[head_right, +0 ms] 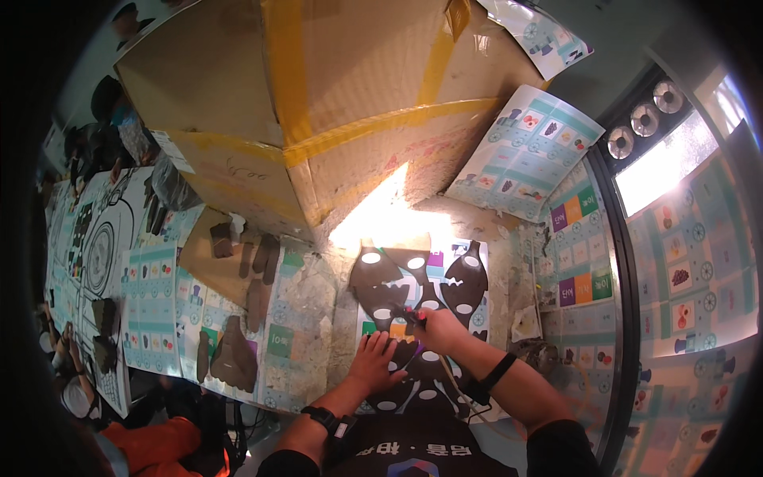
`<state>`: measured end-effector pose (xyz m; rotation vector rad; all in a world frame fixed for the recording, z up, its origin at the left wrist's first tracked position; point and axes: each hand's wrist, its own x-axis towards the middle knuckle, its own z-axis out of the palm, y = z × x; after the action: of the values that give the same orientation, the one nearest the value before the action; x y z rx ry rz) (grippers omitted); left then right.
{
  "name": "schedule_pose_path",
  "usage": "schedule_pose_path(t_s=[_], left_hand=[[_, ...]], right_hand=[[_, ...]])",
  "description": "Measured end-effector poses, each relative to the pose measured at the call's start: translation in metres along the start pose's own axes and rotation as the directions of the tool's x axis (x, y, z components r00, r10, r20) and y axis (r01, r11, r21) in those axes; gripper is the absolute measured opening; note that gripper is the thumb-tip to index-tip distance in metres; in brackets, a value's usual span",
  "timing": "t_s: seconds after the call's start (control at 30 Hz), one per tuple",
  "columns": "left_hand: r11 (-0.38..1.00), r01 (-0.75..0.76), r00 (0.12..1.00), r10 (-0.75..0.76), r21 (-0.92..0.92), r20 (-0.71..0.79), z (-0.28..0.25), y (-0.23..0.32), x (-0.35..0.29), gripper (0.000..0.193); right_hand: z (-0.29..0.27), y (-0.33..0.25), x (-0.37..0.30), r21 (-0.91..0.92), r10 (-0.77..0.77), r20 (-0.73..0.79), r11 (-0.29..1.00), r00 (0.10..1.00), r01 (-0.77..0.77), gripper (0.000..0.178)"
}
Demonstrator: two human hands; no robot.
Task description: Applying adhesive to black shoe upper components using a handheld applicator tool.
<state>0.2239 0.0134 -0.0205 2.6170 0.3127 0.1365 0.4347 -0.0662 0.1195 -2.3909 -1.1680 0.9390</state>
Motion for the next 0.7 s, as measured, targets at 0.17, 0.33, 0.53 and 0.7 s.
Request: schedule_pose_path(t_s=[0.17, 0.33, 0.53, 0.7], left_hand=[[1.000, -0.006, 1.000, 0.007, -0.002, 0.023, 0.001, -0.003, -0.002, 0.087], [1.000, -0.025, 0.999, 0.025, -0.005, 0.024, 0.000, -0.005, -0.002, 0.087], [1.000, -0.024, 0.998, 0.025, -0.013, 0.056, -0.003, -0.005, 0.000, 0.087], [1.000, 0.023, 0.987, -0.025, 0.010, 0.157, -0.015, 0.003, 0.009, 0.088]], right_hand=[[-0.002, -0.004, 0.005, -0.017, -0.033, 0.011, 0.999, 0.999, 0.033, 0.029], [0.003, 0.006, 0.004, -0.018, -0.079, 0.053, 0.997, 0.995, 0.080, 0.029], [0.001, 0.009, -0.011, -0.054, -0.086, 0.095, 0.994, 0.992, 0.091, 0.027], [-0.025, 0.040, -0.035, 0.188, 0.125, -0.172, 0.978, 0.977, -0.092, 0.025]])
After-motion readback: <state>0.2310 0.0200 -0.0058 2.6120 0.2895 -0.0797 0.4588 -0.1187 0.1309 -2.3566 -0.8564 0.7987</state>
